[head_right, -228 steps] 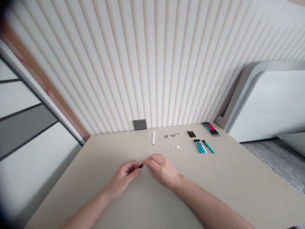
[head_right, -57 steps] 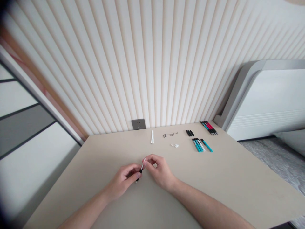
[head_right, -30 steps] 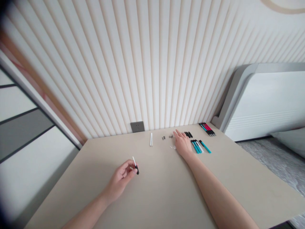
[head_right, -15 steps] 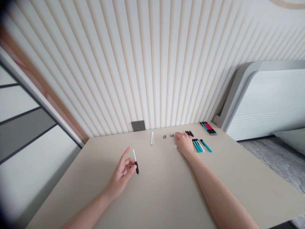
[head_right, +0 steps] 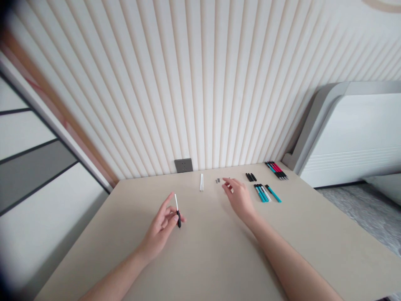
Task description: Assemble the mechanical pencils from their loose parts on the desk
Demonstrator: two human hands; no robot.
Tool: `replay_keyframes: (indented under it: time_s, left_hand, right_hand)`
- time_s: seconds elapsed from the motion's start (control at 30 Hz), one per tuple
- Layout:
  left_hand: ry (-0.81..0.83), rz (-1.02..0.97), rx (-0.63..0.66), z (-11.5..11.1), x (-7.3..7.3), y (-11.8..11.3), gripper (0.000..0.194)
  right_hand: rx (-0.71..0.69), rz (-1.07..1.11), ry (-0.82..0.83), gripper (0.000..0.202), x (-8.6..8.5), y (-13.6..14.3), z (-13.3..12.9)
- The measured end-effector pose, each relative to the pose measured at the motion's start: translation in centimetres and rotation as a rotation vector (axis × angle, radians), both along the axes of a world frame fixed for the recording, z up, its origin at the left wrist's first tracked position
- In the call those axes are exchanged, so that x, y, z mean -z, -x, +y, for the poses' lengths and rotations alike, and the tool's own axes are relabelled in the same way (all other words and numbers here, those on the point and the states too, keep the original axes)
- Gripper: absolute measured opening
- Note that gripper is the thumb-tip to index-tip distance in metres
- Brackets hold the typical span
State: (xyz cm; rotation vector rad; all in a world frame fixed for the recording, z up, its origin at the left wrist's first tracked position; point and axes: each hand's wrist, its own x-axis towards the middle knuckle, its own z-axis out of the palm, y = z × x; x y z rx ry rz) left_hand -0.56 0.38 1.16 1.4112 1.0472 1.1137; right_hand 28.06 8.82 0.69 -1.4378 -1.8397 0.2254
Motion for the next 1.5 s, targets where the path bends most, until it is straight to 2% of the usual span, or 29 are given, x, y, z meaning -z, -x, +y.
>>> replay_keyframes:
  time_s: [0.1,0.2,0.3,0.47,0.63,0.8,1.0,1.13,1.23,1.3,1.4,1.5]
  left_hand:
    - [-0.005,0.023,-0.015,0.0,0.1,0.1,0.06]
    - [-0.01,0.033,-0.031,0.1,0.1,0.1,0.066]
    - [-0.016,0.017,-0.035,0.1,0.1,0.1,0.066]
    - [-0.01,-0.013,-0.054,0.1,0.2,0.1,0.063]
    - [-0.01,-0.054,-0.033,0.0,0.2,0.0,0.065]
    - [0.0,-0.106,-0.025,0.0,0.1,-0.2,0.055]
    - [-0.023,-0.082,-0.027,0.0,0.3,-0.1,0.06]
    - [-0.065,0.014,0.009,0.2,0.8,0.1,0.063]
    - [-0.089,0.119,-0.007,0.3,0.8,0.4,0.055]
    - [-0.096,0.175,-0.014,0.4,0.7,0.5,0.043]
    - [-0.088,0.186,0.025,0.4,0.4,0.5,0.025]
    - [-0.064,0.165,0.041,0.3,0.4,0.5,0.02]
  right_hand:
    - [-0.23,0.042,0.018,0.027,-0.7,3.8,-3.0]
    - [-0.392,0.067,0.07,0.027,-0.7,6.6,-5.4]
    - [-0.474,0.084,0.13,0.027,-0.6,7.7,-6.7]
    - [-0.559,0.057,0.156,0.029,-0.9,7.9,-7.3]
    - [-0.589,-0.057,0.145,0.029,-0.7,7.8,-7.4]
    - [-0.623,-0.134,0.111,0.024,-0.3,7.9,-7.4]
    - [-0.629,-0.139,0.109,0.026,-0.4,8.0,-7.6]
    - [-0.605,-0.078,0.145,0.029,-0.3,8.2,-7.7]
    - [-0.597,-0.018,0.177,0.028,-0.1,8.4,-7.7]
    - [-0.6,0.021,0.19,0.028,-0.1,8.5,-7.7]
    - [-0.606,0.077,0.217,0.028,-0.1,8.5,-7.8]
    - [-0.611,0.12,0.242,0.026,-0.2,8.6,-7.8]
